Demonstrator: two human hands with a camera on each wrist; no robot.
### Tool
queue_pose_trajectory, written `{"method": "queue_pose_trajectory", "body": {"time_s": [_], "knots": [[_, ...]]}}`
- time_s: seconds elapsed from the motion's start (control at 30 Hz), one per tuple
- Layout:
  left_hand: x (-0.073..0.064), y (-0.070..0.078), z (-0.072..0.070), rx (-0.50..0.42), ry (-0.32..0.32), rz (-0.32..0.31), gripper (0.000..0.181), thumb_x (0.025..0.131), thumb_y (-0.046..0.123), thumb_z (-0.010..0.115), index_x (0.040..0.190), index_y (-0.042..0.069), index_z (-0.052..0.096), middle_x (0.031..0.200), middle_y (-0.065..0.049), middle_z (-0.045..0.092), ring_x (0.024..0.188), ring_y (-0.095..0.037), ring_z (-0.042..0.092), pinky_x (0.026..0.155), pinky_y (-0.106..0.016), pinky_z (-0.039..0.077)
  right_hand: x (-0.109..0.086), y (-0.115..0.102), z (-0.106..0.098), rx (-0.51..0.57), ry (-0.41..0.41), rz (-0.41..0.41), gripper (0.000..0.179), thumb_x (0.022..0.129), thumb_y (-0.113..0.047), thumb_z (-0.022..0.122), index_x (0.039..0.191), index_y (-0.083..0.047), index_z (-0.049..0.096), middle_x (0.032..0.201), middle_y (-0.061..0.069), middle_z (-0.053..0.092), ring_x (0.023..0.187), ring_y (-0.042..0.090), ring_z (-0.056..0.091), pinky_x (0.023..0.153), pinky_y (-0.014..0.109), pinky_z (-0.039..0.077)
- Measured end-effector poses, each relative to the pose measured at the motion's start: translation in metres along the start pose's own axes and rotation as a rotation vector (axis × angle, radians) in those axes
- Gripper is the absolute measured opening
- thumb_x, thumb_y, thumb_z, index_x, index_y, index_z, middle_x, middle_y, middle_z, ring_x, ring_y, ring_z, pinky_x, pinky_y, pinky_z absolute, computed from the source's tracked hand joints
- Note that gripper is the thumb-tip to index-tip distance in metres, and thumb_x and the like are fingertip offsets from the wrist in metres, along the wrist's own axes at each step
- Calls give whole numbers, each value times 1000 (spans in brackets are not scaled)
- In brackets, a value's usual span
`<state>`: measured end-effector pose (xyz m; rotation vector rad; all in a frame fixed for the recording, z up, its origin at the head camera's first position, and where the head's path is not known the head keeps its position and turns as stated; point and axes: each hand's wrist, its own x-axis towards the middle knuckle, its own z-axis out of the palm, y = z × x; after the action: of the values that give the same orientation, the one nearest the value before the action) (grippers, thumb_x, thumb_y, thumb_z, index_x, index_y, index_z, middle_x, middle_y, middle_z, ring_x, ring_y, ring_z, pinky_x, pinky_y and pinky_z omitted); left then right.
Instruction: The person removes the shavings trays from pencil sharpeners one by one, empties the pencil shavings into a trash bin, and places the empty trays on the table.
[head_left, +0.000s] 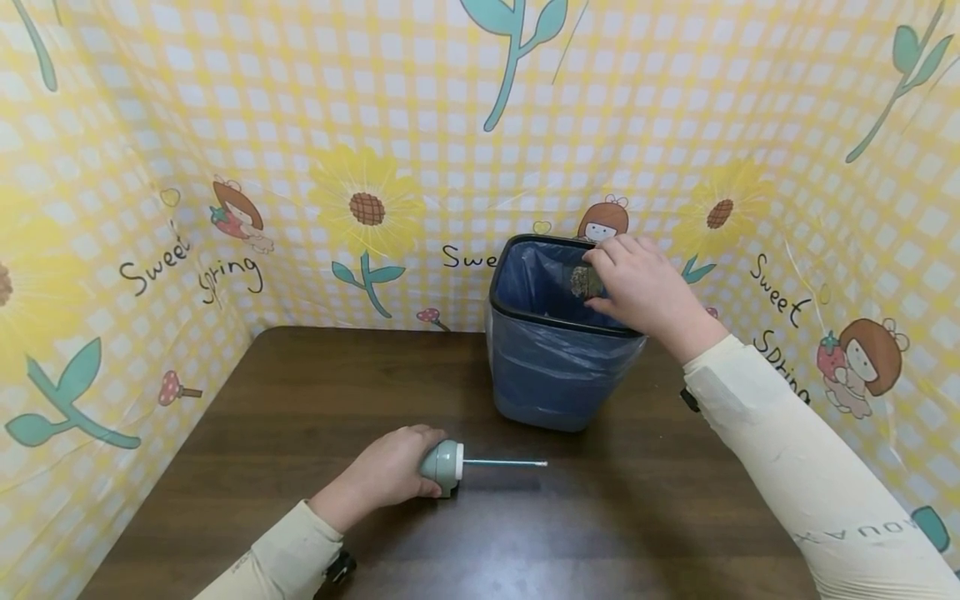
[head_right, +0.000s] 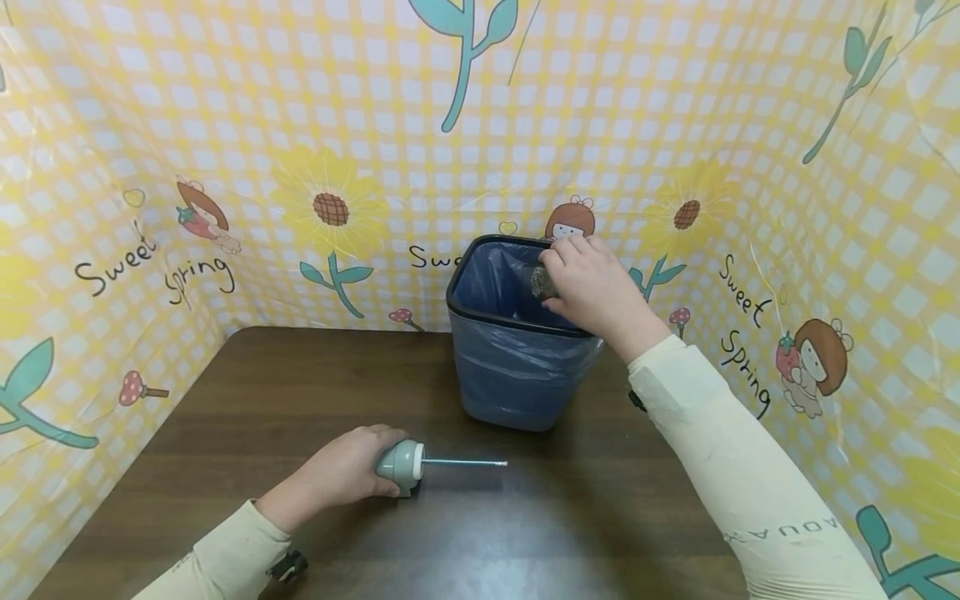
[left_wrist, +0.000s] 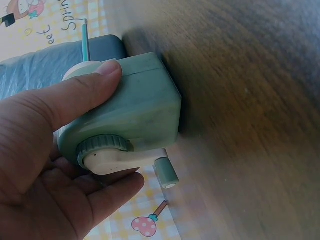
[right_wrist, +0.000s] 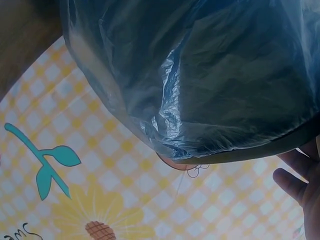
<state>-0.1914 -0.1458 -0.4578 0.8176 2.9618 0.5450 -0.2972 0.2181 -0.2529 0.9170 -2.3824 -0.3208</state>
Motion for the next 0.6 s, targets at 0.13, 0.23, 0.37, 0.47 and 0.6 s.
{"method": "queue_pose_trajectory", "body": {"time_s": [0.13, 0.23, 0.37, 0.47, 0.6], "knots": [[1, 0, 0, -4, -3, -2, 73, 70, 31, 95, 130, 2, 66, 124, -11, 70, 107, -26, 66, 89, -45, 55, 0, 1, 0, -25, 6, -20, 68, 81, -42, 87, 129, 0, 61, 123, 18, 65, 121, 39, 56, 104, 53, 43], [1, 0, 0, 2, 0, 1, 73, 69, 31, 95, 129, 2, 66, 124, -11, 70, 107, -26, 66, 89, -45, 55, 1, 0, 0, -34, 11, -36, 68, 81, -42, 87, 128, 0, 61, 122, 18, 64, 119, 39, 57, 102, 53, 43], [1, -1, 1, 5, 0, 0, 72, 69, 32, 95, 129, 3, 66, 123, -11, 70, 106, -25, 66, 88, -44, 55, 2, 0, 0, -53, 11, -56, 68, 81, -42, 87, 128, 0, 61, 122, 18, 64, 117, 38, 58, 99, 53, 44], [1, -2, 1, 5, 0, 2, 72, 69, 32, 95, 129, 3, 66, 123, -10, 70, 105, -25, 66, 87, -44, 55, 3, 0, 1, -60, 15, -67, 68, 81, -42, 87, 128, -1, 61, 121, 18, 64, 116, 37, 58, 98, 52, 45], [1, -3, 2, 13, 9, 14, 72, 69, 32, 95, 128, 3, 66, 121, -10, 70, 104, -25, 66, 87, -44, 55, 3, 1, 0, -66, 16, -73, 68, 81, -42, 87, 128, -1, 61, 120, 18, 64, 116, 37, 58, 96, 52, 45]]}}
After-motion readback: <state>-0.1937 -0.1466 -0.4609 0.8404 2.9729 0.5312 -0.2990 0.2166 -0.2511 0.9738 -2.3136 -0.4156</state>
